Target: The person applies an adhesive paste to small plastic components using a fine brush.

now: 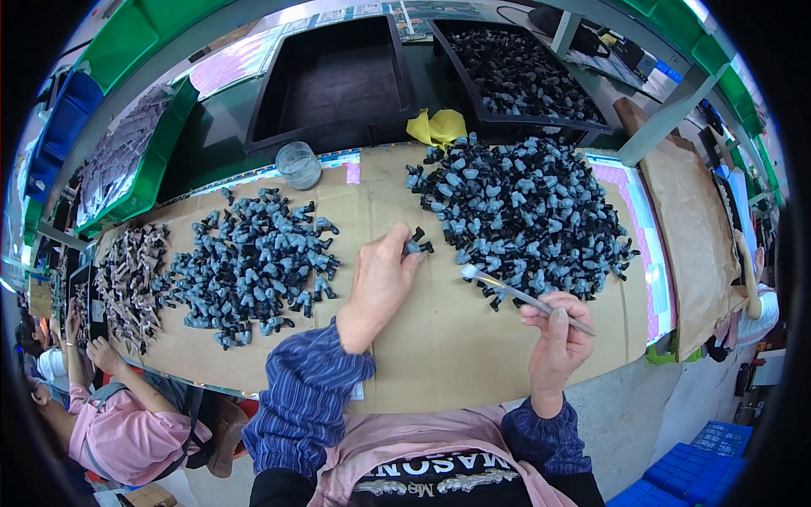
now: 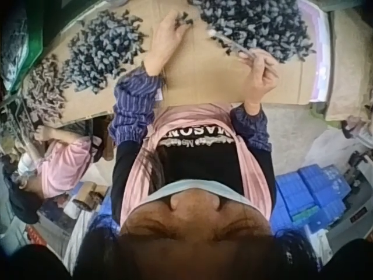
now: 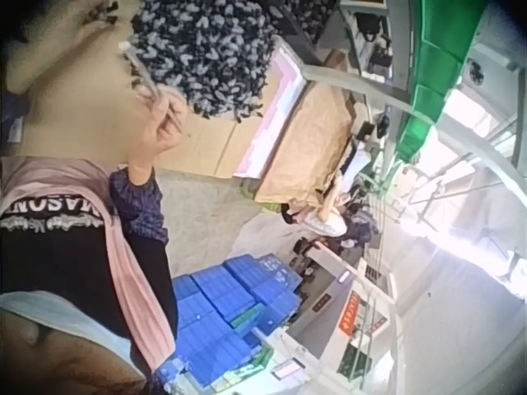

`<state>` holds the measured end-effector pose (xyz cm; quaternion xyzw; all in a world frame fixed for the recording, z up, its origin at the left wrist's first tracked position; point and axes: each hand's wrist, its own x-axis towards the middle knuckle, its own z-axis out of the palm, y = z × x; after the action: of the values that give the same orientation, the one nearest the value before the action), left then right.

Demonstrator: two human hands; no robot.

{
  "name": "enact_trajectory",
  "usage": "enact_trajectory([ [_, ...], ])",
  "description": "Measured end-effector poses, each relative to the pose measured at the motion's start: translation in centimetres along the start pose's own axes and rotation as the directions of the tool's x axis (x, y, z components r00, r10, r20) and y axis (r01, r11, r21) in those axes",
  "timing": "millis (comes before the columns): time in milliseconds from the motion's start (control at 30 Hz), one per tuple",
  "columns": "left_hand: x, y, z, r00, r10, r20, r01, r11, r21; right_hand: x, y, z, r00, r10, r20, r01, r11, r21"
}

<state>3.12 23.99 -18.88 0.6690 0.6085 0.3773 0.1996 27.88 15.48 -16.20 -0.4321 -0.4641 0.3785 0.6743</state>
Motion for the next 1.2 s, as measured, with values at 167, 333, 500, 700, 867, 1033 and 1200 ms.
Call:
enact_trajectory([
  [167, -3.5, 0.4, -2.3, 0.997, 0.001, 0.071, -0.015, 0.978, 0.208, 0.4, 0.6, 4.1, 0.981, -0.049, 0.188, 0.049, 0.999, 0.004],
  [333, -4.7, -0.1, -2.5, 0.999, 0.021, 0.045, -0.028, 0.984, 0.175, 0.6, 1.2, 6.0, 0.957, -0.074, 0.281, 0.108, 0.988, -0.109],
  [500, -5.0, -0.2, -2.1, 0.999, -0.021, -0.026, 0.022, 0.998, 0.058, 0.3, 1.1, 5.3, 0.977, -0.059, 0.203, 0.082, 0.991, -0.106],
  [700, -4.7, 0.2, -0.7, 0.996, 0.021, -0.088, -0.012, 0.995, 0.101, 0.3, 0.9, 4.5, 0.982, -0.064, 0.178, 0.078, 0.995, -0.070],
  [867, -4.7, 0.5, -1.4, 0.995, -0.065, -0.081, 0.064, 0.998, -0.014, -0.2, 0.6, 4.5, 0.980, -0.083, 0.181, 0.095, 0.994, -0.059],
  [1033, -4.7, 1.5, -2.2, 0.995, -0.011, -0.097, 0.015, 0.999, 0.046, -0.4, 0.9, 5.8, 0.966, -0.112, 0.235, 0.137, 0.986, -0.092],
  [1200, -4.7, 1.7, -2.5, 0.988, 0.065, -0.138, -0.052, 0.994, 0.097, 0.1, 1.1, 6.6, 0.916, -0.224, 0.332, 0.308, 0.924, -0.226],
])
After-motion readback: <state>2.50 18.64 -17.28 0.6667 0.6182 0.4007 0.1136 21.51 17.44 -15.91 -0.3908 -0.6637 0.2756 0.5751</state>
